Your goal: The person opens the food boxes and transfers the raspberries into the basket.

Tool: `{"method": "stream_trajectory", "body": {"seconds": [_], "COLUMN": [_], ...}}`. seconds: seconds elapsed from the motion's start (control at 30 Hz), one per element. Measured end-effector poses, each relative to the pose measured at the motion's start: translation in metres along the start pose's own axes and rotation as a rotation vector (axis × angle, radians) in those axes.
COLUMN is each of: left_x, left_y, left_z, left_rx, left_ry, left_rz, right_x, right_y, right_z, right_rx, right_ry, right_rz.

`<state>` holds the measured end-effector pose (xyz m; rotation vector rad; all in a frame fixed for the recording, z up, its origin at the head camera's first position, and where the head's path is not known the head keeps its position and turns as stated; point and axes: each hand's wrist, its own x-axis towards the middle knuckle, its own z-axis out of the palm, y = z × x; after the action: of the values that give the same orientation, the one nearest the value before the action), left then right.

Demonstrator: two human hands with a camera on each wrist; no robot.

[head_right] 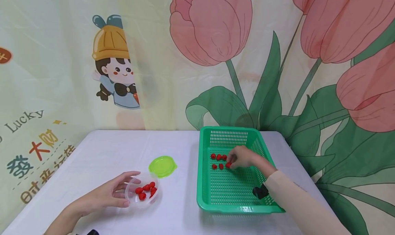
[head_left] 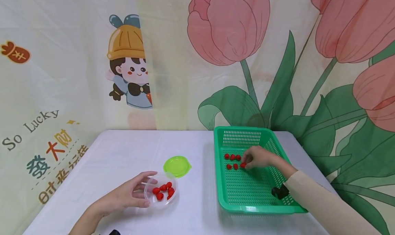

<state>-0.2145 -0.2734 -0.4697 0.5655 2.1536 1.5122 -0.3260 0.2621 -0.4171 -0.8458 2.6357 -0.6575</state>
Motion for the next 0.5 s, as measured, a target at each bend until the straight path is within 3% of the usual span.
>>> {"method": "stream_trajectory", "body": {"seconds": [0.23,0.5], "left_x": [0.0003,-0.0014], "left_y": [0.0015,0.0039], "left_z": [0.0,0.0007], "left_rx": [-0.005,-0.011], "left_ry": [0.002,-0.003], "left_rz": [-0.012,0.006], "right_x": [0.0024,0.0034], "right_y": [0.0006,-0.0042], "right_z": [0.0073,0.0079], "right_rx": [-0.043,-0.057], "right_ry": [0.02,0.024], "right_rz": [-0.013,0.039]}}
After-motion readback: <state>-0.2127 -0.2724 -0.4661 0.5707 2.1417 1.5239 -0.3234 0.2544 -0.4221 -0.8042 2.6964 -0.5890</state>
